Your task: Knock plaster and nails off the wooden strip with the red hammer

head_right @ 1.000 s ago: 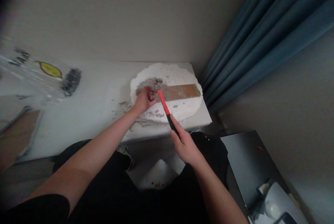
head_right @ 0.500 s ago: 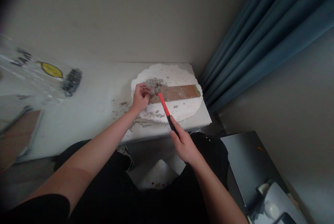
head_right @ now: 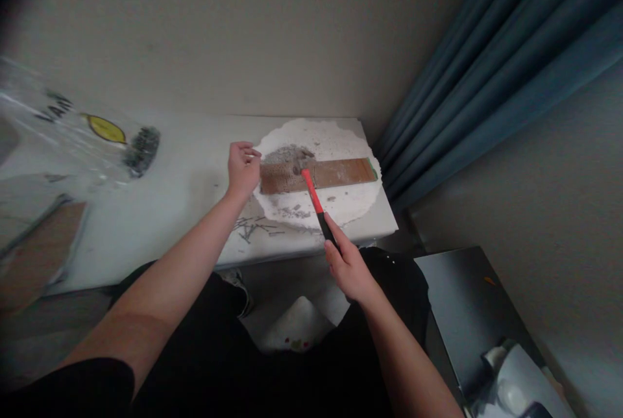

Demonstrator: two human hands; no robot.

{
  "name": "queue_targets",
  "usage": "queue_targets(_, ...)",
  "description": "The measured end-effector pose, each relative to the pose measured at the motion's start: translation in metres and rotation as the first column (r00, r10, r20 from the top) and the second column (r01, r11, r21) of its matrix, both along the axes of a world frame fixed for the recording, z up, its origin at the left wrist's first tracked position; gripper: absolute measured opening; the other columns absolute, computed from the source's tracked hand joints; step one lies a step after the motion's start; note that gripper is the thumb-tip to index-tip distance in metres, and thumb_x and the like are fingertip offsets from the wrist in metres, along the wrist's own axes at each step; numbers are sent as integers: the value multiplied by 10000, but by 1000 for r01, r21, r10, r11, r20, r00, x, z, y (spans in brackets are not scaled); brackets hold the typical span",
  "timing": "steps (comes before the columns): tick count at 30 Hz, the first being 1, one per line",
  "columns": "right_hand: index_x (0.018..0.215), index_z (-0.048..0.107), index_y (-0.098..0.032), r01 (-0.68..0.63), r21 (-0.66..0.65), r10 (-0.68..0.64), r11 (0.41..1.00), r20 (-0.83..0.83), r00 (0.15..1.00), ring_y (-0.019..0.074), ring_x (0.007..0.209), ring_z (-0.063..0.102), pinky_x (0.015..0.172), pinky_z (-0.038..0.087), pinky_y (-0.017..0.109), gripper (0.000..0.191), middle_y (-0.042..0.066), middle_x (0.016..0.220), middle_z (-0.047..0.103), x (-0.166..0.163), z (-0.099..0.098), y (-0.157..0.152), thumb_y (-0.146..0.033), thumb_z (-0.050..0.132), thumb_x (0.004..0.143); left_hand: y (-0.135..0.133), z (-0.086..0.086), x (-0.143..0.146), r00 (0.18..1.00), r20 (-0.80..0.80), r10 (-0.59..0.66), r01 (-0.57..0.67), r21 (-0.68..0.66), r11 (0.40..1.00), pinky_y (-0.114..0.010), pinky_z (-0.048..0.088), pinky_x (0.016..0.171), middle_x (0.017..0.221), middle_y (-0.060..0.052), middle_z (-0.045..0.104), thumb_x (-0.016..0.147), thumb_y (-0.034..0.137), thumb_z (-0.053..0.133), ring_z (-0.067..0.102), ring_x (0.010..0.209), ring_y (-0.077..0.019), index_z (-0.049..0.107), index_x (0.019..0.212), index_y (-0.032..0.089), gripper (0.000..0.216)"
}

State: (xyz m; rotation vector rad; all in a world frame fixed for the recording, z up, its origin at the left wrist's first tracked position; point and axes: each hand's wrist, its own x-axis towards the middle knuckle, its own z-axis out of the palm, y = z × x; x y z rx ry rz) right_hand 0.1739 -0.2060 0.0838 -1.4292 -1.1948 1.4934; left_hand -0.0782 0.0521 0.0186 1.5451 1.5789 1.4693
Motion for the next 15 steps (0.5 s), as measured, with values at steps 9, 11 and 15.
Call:
queue_targets(9,1724,208,-291,140,-41,-137,989,66,988,74,418,340,380,310,187,804,-81,660,413,14,-2,10,-488,553,1025,-11,-25,-88,374,-549,-747,103,-776,622,-354,520,673,530,-24,596,507,271,854,663,654,-275,604,561,237,258)
queue_targets(11,1723,211,-295,139,-44,-136,989,78,988,76,417,352,380,320,189,803,-79,662,421,14,-3,10,-487,554,1023,-17,-37,-84,344,-530,-775,65,-810,583,-390,543,722,529,-31,607,393,173,881,700,736,-324,620,571,233,321)
queue_targets(15,1722,221,-297,113,-27,-110,993,95,989,80,418,337,375,321,191,787,-79,656,409,12,-3,10,-495,541,1030,-25,-49,-78,467,-598,-651,-66,-758,649,-493,565,803,621,-104,666,323,99,877,734,898,-438,624,594,211,388)
